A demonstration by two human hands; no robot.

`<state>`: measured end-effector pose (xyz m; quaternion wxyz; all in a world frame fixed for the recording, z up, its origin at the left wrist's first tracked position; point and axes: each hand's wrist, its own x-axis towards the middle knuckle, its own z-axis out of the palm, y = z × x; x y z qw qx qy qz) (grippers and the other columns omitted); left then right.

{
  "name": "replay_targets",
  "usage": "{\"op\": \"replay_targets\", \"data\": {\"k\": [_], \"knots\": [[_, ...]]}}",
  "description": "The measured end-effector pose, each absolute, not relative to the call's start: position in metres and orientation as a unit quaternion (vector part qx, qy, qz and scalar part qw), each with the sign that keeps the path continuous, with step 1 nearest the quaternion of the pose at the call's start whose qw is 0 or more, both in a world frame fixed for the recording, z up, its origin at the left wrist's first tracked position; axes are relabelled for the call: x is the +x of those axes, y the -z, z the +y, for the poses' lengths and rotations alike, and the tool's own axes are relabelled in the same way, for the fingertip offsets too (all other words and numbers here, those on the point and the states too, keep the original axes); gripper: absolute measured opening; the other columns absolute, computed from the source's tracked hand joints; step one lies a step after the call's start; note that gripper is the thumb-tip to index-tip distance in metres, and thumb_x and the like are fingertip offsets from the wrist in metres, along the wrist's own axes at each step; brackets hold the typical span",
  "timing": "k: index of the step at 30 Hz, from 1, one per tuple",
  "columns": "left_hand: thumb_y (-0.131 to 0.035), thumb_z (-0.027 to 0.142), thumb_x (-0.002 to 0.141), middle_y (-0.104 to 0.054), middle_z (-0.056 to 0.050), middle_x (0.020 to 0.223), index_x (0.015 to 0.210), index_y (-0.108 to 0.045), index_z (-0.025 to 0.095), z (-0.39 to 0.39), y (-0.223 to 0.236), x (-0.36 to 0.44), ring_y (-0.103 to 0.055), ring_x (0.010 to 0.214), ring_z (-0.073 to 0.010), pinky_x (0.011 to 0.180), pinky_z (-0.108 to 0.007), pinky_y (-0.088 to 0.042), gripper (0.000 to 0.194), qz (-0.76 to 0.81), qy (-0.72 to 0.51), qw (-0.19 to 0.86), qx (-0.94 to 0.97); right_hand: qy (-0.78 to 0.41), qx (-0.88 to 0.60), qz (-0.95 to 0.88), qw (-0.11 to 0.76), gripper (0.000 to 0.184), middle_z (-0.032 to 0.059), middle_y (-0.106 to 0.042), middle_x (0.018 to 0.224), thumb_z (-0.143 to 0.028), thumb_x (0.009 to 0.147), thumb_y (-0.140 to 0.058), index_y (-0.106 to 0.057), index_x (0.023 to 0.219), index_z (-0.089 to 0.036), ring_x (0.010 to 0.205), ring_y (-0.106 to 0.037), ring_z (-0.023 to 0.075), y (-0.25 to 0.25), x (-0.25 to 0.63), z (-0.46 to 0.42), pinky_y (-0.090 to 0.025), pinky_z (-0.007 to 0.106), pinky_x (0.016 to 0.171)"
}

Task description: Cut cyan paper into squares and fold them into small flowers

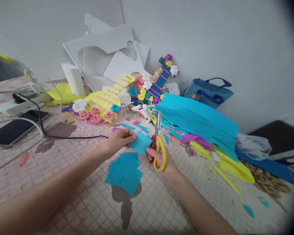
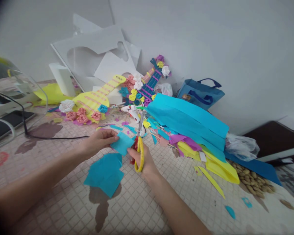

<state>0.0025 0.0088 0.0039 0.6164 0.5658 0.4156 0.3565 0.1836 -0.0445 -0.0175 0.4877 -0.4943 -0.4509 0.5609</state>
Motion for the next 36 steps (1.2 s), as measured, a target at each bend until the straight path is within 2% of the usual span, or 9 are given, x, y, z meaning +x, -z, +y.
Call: {"op": "replay_targets", "data": {"k": [6,10,15,18,21,25,30,33,36], "knots": [[-0.069,0.040,0.069,-0.056,0.002,0.057,0.074,-0.057,0.015,0.010,-0.005,0.000,-0.052,0.051,-0.0104,0.048,-0.023,-0.046,0.027,0.390,-0.321,0.595,0.626,-0.572,-0.484,-0.450,0.485,0.035,-0.0080,-0.043,0.047,-0.054,0.078,-0.060,-0.046,0.074,-0.022,0.039,-0.042,0.0085,0.020,0.186,-0.041,-0.035,0.021,0.038],[-0.065,0.034,0.072,-0.058,0.000,0.058,0.073,-0.060,0.016,0.006,-0.005,0.001,-0.053,0.051,-0.0110,0.043,-0.021,-0.042,0.018,0.389,-0.305,0.538,0.683,-0.544,-0.516,-0.477,0.459,0.030,-0.0065,-0.050,0.058,-0.043,0.070,-0.070,-0.053,0.081,-0.021,0.041,-0.044,0.0071,0.017,0.188,-0.041,-0.037,0.021,0.038],[-0.062,0.033,0.076,-0.060,-0.001,0.062,0.075,-0.064,0.017,0.002,-0.005,0.002,-0.055,0.050,-0.0115,0.044,-0.022,-0.045,0.016,0.416,-0.320,0.488,0.698,-0.515,-0.545,-0.476,0.460,0.023,-0.0065,-0.049,0.054,-0.027,0.064,-0.073,-0.053,0.072,-0.019,0.041,-0.043,0.0069,0.016,0.184,-0.043,-0.034,0.020,0.038],[-0.063,0.041,0.077,-0.057,0.000,0.059,0.077,-0.066,0.015,0.002,-0.007,0.004,-0.054,0.050,-0.0113,0.048,-0.023,-0.046,0.026,0.423,-0.347,0.537,0.642,-0.510,-0.549,-0.462,0.474,0.023,-0.0069,-0.048,0.055,-0.027,0.064,-0.072,-0.053,0.074,-0.019,0.042,-0.044,0.0073,0.015,0.183,-0.044,-0.035,0.019,0.038],[-0.066,0.049,0.074,-0.061,-0.001,0.068,0.088,-0.067,0.016,0.001,-0.009,0.006,-0.058,0.059,-0.0113,0.056,-0.023,-0.048,0.036,0.418,-0.349,0.665,0.512,-0.508,-0.550,-0.450,0.486,0.026,-0.0078,-0.046,0.055,-0.032,0.066,-0.071,-0.052,0.078,-0.020,0.041,-0.044,0.0071,0.016,0.183,-0.044,-0.037,0.020,0.037],[-0.077,0.041,0.067,-0.068,-0.005,0.086,0.090,-0.069,0.015,-0.002,-0.005,0.010,-0.062,0.069,-0.0119,0.064,-0.023,-0.049,0.035,0.387,-0.309,0.782,0.378,-0.506,-0.551,-0.438,0.498,0.030,-0.0078,-0.047,0.056,-0.037,0.066,-0.072,-0.052,0.081,-0.020,0.040,-0.044,0.0074,0.018,0.184,-0.044,-0.039,0.021,0.036],[-0.075,0.039,0.071,-0.071,-0.006,0.097,0.091,-0.071,0.018,-0.006,0.001,0.012,-0.065,0.084,-0.0169,0.074,-0.026,-0.050,0.030,0.334,-0.319,0.824,0.328,-0.509,-0.540,-0.419,0.524,0.031,-0.0076,-0.049,0.057,-0.038,0.067,-0.072,-0.051,0.082,-0.021,0.039,-0.044,0.0071,0.018,0.184,-0.043,-0.040,0.021,0.036],[-0.078,0.033,0.068,-0.071,-0.007,0.102,0.092,-0.071,0.017,-0.010,0.002,0.016,-0.064,0.097,-0.0212,0.082,-0.028,-0.049,0.030,0.320,-0.311,0.832,0.330,-0.516,-0.529,-0.416,0.530,0.031,-0.0086,-0.048,0.053,-0.038,0.067,-0.072,-0.050,0.081,-0.021,0.037,-0.044,0.0076,0.017,0.184,-0.042,-0.037,0.021,0.035],[-0.080,0.023,0.065,-0.073,-0.006,0.095,0.080,-0.070,0.016,-0.014,0.004,0.021,-0.064,0.097,-0.0223,0.085,-0.030,-0.048,0.019,0.328,-0.332,0.835,0.293,-0.520,-0.524,-0.414,0.533,0.031,-0.0095,-0.047,0.051,-0.039,0.069,-0.071,-0.050,0.081,-0.021,0.037,-0.044,0.0073,0.018,0.184,-0.042,-0.036,0.019,0.035]]}}
